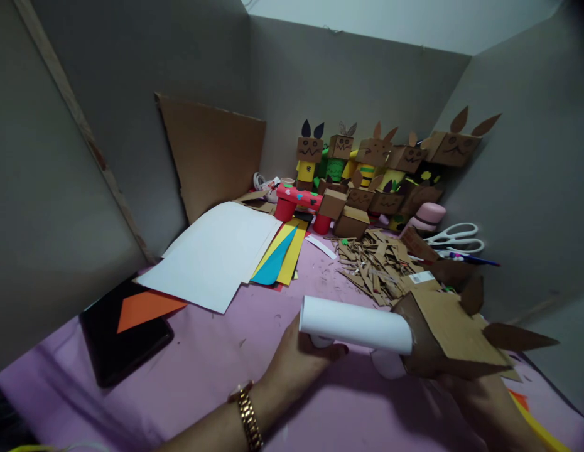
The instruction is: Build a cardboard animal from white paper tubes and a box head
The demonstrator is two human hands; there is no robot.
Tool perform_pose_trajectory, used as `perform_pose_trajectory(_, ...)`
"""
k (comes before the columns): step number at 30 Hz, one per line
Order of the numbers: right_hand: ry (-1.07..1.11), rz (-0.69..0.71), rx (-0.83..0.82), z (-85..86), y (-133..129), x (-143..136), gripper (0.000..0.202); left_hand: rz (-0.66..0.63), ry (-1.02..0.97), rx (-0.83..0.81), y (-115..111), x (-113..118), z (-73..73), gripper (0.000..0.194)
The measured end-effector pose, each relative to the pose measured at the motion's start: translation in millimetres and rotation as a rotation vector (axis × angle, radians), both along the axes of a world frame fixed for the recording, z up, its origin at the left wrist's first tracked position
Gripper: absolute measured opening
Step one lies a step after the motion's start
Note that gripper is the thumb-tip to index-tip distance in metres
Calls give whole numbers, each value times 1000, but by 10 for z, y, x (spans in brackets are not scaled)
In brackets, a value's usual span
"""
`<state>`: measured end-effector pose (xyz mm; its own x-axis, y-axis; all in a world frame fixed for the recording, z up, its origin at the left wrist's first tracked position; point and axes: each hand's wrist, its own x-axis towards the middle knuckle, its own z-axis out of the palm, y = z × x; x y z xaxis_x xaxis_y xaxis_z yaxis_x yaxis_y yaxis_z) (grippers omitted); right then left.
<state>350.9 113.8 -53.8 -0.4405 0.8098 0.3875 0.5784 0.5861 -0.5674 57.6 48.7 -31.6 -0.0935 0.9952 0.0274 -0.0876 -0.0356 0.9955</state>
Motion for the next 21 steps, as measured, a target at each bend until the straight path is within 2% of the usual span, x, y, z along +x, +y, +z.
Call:
perform_pose_trajectory(6, -51, 21, -38, 61, 14, 3, 18, -17, -21, 2, -15, -11, -18, 42)
perform_pose_trajectory(10, 5, -76, -25, 92, -43, -65, 36, -33, -40, 5, -25, -20, 12, 46)
perform_pose_trajectory(16, -37, -101, -19, 73, -5, -36, 56, -52, -59, 16, -27, -21, 57, 40)
perform_pose_trajectory(18, -44, -85, -58, 86, 4, -32, 52, -59, -69, 18, -27, -17, 50, 41)
perform_pose_trajectory(21, 3, -59, -92, 99, -8, -41, 33, -72, -85, 21, -43, -7, 51, 40)
